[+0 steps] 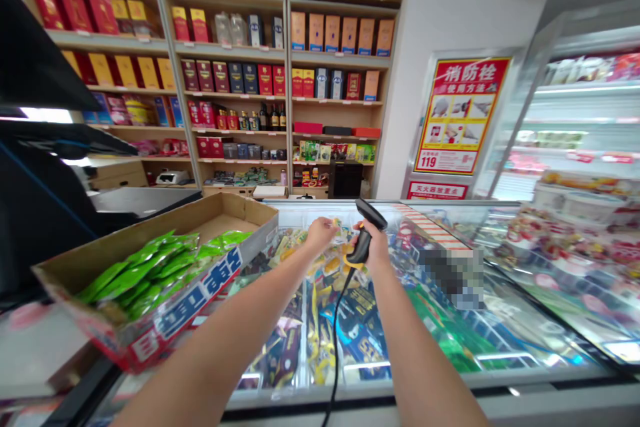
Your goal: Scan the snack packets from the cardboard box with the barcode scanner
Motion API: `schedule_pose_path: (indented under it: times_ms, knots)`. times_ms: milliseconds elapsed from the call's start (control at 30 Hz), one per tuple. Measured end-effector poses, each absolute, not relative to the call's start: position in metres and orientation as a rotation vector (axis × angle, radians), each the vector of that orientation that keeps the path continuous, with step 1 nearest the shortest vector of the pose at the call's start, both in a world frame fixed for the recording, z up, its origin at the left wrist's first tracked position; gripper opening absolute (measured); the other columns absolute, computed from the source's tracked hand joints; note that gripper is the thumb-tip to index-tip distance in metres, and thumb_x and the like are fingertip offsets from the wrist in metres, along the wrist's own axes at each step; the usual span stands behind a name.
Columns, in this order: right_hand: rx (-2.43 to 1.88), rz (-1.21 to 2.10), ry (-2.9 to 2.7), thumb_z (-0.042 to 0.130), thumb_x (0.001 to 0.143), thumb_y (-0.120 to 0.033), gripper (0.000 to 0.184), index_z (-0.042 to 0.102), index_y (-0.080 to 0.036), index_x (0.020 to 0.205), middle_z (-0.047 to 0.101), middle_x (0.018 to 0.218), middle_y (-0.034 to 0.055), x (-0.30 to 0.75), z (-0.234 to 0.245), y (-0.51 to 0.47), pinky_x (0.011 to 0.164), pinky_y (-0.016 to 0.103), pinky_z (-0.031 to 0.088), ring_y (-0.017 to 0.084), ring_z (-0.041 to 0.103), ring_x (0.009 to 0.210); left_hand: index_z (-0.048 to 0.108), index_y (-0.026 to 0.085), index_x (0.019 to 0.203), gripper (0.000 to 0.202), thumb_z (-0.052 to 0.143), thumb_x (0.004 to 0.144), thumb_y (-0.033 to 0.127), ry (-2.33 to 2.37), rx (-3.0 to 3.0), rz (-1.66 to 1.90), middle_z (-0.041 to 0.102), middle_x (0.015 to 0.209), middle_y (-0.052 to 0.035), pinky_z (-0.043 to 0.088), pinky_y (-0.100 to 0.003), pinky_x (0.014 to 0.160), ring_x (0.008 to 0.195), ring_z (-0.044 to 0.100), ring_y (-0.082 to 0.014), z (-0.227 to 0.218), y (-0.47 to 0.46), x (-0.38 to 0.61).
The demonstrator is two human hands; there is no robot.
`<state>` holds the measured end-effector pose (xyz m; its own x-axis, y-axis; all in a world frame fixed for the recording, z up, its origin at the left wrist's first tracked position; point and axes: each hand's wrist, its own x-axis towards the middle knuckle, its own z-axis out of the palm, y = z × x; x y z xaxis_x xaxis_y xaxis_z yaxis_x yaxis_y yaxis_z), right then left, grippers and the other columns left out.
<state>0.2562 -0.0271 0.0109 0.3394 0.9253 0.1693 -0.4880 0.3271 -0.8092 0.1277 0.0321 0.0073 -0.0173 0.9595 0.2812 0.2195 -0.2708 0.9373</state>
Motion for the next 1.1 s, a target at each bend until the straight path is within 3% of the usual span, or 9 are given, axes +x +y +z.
schedule_pose_path:
  times_ms: [267,367,500,633,733,967,1100]
  knots:
    - [-0.705,1.018,-0.693,0.069,0.061,-0.038,0.024,0.057,-0.019,0.068,0.061,0.054,-0.0027,0.252,0.016,-0.031,0.033,0.025,0.041,0.011,0.050,0.032,0.065,0.016,0.084,0.018,0.068,0.067,0.012,1.498,1.948,1.239,0.070,0.088,-0.0122,0.044,-0.031,0.078,0.088,0.065,-0.0248,0.016,0.020,0.143]
    - [-0.738,1.037,-0.736,0.069,0.062,-0.038,0.023,0.058,-0.019,0.068,0.060,0.049,-0.0020,0.246,0.020,-0.036,0.032,0.025,0.039,0.012,0.050,0.032,0.067,0.017,0.080,0.012,0.069,0.068,0.018,1.456,2.142,1.131,0.070,0.081,-0.0106,0.045,-0.031,0.076,0.081,0.065,-0.0245,0.031,0.003,0.114]
    - [-0.759,1.081,-0.807,0.069,0.062,-0.039,0.025,0.058,-0.017,0.067,0.056,0.041,-0.0018,0.239,0.020,-0.039,0.032,0.025,0.039,0.014,0.050,0.030,0.068,0.019,0.072,0.007,0.064,0.071,0.024,1.556,2.466,0.712,0.069,0.071,-0.0056,0.042,-0.026,0.065,0.067,0.061,-0.0190,0.069,-0.040,0.033]
    - [-0.724,1.080,-0.857,0.070,0.063,-0.039,0.025,0.060,-0.016,0.067,0.058,0.043,-0.0007,0.232,0.017,-0.041,0.032,0.025,0.039,0.014,0.051,0.031,0.063,0.016,0.055,0.012,0.060,0.067,0.016,1.768,2.594,0.014,0.060,0.054,-0.0009,0.032,-0.023,0.056,0.051,0.048,-0.0126,0.105,-0.088,-0.070]
    - [-0.766,1.098,-0.903,0.070,0.064,-0.040,0.025,0.061,-0.016,0.067,0.057,0.040,-0.0005,0.228,0.017,-0.043,0.032,0.025,0.038,0.014,0.050,0.030,0.067,0.016,0.061,0.007,0.062,0.061,0.010,1.937,2.393,-0.139,0.063,0.059,0.0011,0.030,-0.021,0.057,0.056,0.051,-0.0124,0.111,-0.114,-0.136]
    - [-0.807,1.080,-0.986,0.068,0.066,-0.040,0.025,0.063,-0.016,0.067,0.057,0.039,0.0007,0.224,0.015,-0.046,0.034,0.025,0.038,0.015,0.051,0.032,0.067,0.018,0.058,0.020,0.059,0.048,0.003,2.074,2.085,-0.031,0.061,0.054,0.0032,0.033,-0.022,0.060,0.055,0.049,-0.0148,0.073,-0.126,-0.189]
    - [-0.825,1.079,-0.986,0.067,0.066,-0.040,0.025,0.063,-0.016,0.066,0.057,0.039,0.0010,0.223,0.014,-0.046,0.034,0.025,0.036,0.015,0.050,0.032,0.057,0.015,0.042,0.020,0.055,0.043,-0.005,2.198,2.102,0.227,0.041,0.038,0.0059,0.040,-0.033,0.071,0.043,0.037,-0.0120,0.054,-0.113,-0.185]
